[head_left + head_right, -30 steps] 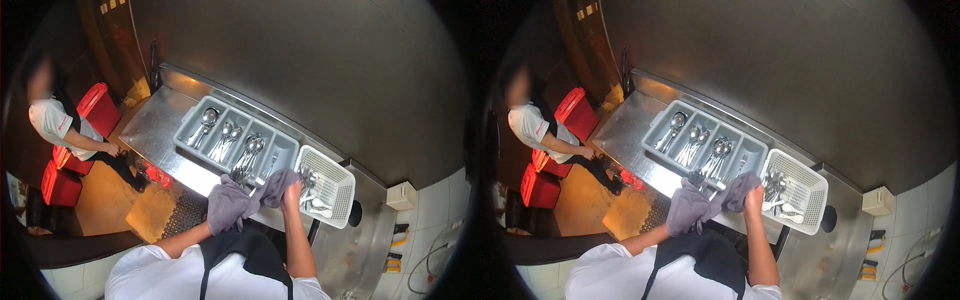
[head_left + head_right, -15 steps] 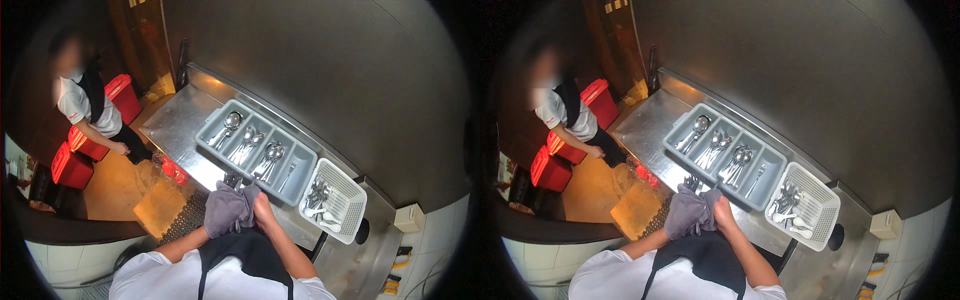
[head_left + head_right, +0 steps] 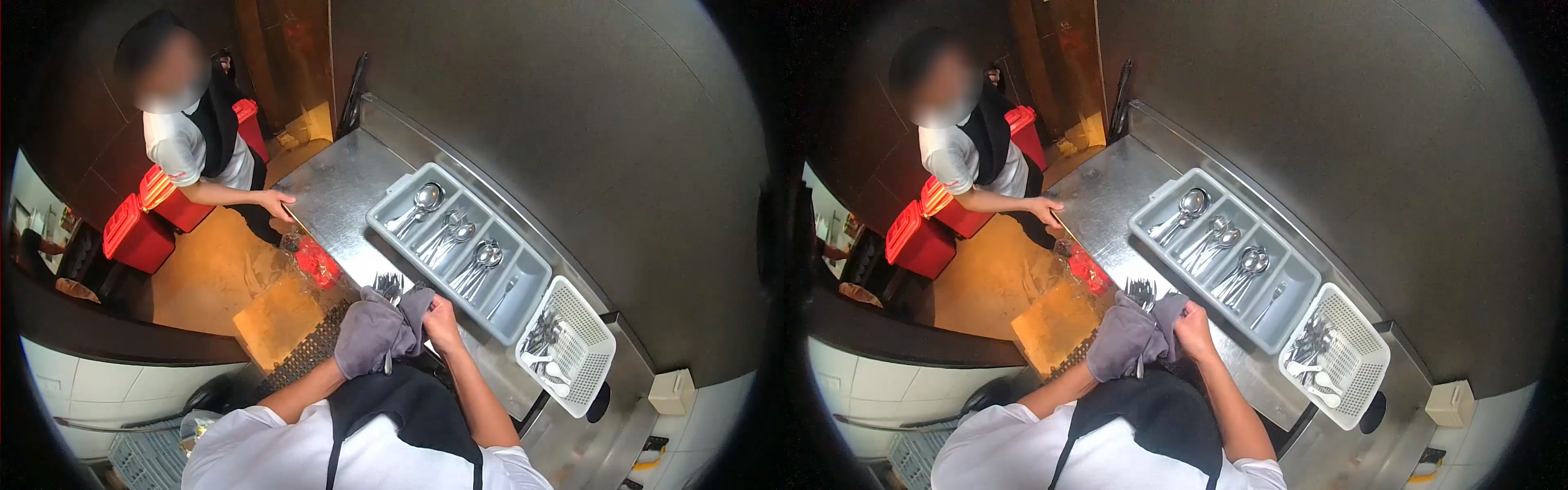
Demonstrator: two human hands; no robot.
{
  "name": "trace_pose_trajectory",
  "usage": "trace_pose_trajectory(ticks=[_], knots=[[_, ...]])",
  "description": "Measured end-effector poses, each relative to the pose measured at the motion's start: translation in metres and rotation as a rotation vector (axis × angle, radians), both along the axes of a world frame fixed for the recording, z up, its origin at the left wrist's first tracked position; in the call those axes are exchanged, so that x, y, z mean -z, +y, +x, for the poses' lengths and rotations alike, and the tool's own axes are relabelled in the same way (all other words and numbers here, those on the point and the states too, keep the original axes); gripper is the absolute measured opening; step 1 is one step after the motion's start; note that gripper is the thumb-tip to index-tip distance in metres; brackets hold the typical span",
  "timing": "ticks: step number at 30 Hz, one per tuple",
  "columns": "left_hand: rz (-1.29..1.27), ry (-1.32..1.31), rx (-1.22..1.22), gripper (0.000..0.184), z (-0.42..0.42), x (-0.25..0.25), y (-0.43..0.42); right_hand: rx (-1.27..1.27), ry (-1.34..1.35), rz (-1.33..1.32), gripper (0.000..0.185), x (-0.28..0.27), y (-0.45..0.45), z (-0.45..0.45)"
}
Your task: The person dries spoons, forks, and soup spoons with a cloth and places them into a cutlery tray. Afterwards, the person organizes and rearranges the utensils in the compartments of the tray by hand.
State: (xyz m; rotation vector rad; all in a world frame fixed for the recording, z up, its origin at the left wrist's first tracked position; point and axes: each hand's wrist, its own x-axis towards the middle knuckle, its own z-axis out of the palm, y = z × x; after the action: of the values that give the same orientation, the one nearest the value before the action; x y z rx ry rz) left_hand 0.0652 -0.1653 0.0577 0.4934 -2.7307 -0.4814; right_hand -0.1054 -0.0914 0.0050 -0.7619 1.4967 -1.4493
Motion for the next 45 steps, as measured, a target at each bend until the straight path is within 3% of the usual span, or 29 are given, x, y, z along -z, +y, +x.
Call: trace_pose_trajectory(ticks=[3, 6, 8, 9, 11, 13, 14, 16, 18, 21, 25, 29, 35, 38, 39, 42, 45], knots=[[0.503, 0.357, -0.073, 0.015, 0.002, 0.014, 0.003, 0.077, 0.106, -0.019, 0.023, 0.013, -0.008, -0.008], [0.544, 0.397, -0.166, 0.016, 0.002, 0.012, 0.005, 0.239, 0.234, -0.05, 0.025, 0.019, -0.021, -0.015], [0.426, 0.247, -0.166, 0.013, 0.004, 0.029, 0.002, 0.522, 0.17, -0.111, 0.026, 0.011, -0.029, -0.023], [0.365, 0.171, -0.167, 0.014, 0.005, 0.037, 0.0, 0.515, 0.046, -0.102, 0.023, 0.008, -0.022, -0.028], [-0.088, -0.199, -0.183, 0.011, 0.002, 0.022, -0.001, 0.442, -0.124, -0.053, 0.021, -0.001, -0.008, -0.02], [0.012, -0.25, -0.115, 0.009, 0.0, 0.006, -0.007, 0.391, -0.193, 0.014, 0.021, -0.013, 0.0, 0.009], [0.342, -0.125, -0.036, 0.009, 0.0, -0.002, -0.014, 0.259, -0.173, 0.103, 0.019, -0.006, 0.008, 0.019], [0.565, 0.049, 0.092, 0.005, -0.009, -0.028, -0.016, 0.241, -0.206, 0.04, 0.018, 0.013, 0.009, 0.027], [0.347, 0.159, 0.179, 0.008, -0.025, -0.063, -0.007, 0.338, -0.32, 0.007, 0.017, -0.004, 0.009, 0.008], [0.102, 0.06, 0.169, 0.005, -0.034, 0.019, -0.008, 0.495, -0.405, -0.159, 0.019, -0.038, 0.018, -0.011], [0.128, 0.204, 0.248, 0.006, -0.054, 0.01, -0.004, 0.506, -0.142, 0.028, 0.022, -0.006, 0.036, 0.01], [0.132, 0.191, 0.396, 0.006, -0.065, 0.023, -0.003, 0.565, -0.532, 0.004, 0.027, 0.011, 0.056, -0.039], [0.034, 0.084, 0.444, 0.008, -0.084, 0.033, -0.001, 0.46, -0.627, -0.088, 0.021, 0.014, 0.082, -0.089], [0.095, -0.012, 0.419, 0.006, -0.093, 0.047, 0.004, 0.401, -0.37, 0.062, 0.019, -0.014, 0.077, -0.06], [0.11, -0.003, 0.41, 0.006, -0.094, 0.055, 0.005, 0.27, -0.324, 0.027, 0.022, 0.004, 0.078, -0.06], [0.102, 0.115, 0.386, 0.007, -0.098, 0.057, 0.006, 0.273, -0.279, -0.082, 0.027, -0.001, 0.068, -0.055], [-0.165, -0.054, 0.28, 0.009, -0.09, 0.014, 0.007, 0.376, -0.229, -0.088, 0.028, -0.003, 0.061, -0.053]])
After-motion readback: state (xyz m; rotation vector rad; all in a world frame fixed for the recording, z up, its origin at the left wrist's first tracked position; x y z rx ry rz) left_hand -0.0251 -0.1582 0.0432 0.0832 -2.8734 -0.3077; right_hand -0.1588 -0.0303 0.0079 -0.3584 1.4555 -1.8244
